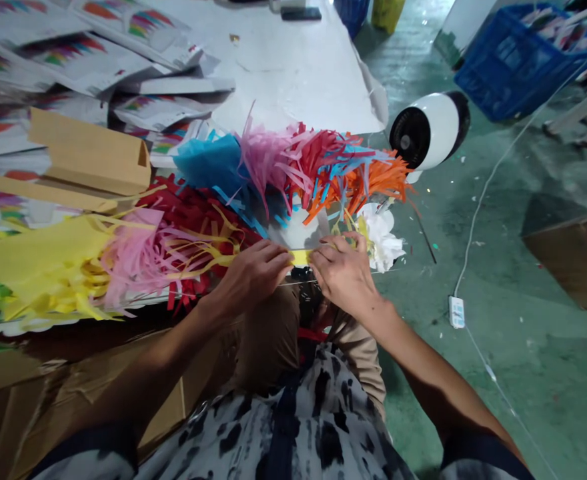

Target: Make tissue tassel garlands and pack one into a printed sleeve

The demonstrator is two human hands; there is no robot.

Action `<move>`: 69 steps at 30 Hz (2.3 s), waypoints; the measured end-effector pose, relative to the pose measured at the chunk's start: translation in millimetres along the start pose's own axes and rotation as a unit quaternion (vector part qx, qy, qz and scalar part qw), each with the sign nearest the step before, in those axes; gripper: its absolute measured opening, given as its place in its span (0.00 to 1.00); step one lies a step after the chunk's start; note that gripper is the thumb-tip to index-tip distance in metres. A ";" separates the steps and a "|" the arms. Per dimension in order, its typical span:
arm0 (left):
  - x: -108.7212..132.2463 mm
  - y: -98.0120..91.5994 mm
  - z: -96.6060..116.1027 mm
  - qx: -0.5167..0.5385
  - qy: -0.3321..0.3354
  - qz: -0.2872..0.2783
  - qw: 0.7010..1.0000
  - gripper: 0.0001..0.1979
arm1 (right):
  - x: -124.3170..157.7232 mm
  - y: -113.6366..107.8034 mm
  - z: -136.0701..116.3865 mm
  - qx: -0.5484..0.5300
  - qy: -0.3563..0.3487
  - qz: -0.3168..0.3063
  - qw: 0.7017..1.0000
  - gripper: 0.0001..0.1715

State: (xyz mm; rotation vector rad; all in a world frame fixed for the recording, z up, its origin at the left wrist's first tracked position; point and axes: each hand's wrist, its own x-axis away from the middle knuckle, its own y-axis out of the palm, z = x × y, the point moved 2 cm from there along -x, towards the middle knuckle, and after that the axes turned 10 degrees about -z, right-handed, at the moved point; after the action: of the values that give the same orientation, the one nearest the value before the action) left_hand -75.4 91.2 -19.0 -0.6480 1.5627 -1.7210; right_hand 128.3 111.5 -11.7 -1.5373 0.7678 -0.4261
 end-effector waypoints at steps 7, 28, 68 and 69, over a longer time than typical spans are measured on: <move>2.4 -4.7 -7.9 0.009 -0.010 -0.006 1.000 0.09 | -4.4 -2.4 0.2 0.014 0.003 -0.045 0.999 0.14; 25.2 -5.5 -15.9 0.011 -0.102 0.025 0.994 0.10 | 13.2 4.1 4.1 -0.022 0.086 -0.005 0.996 0.12; -2.3 2.5 -4.1 -0.026 -0.011 0.003 1.000 0.08 | 14.7 -11.6 -2.9 0.029 0.073 -0.018 0.997 0.15; -3.3 3.0 -5.4 -0.030 -0.015 0.006 0.999 0.07 | 13.1 -11.9 -3.8 0.028 0.073 -0.010 0.997 0.13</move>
State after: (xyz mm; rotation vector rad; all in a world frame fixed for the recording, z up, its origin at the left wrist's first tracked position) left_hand -77.0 97.1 -22.3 -0.6912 1.5999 -1.6538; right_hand 137.6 99.4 -2.0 -1.4744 0.8472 -0.5753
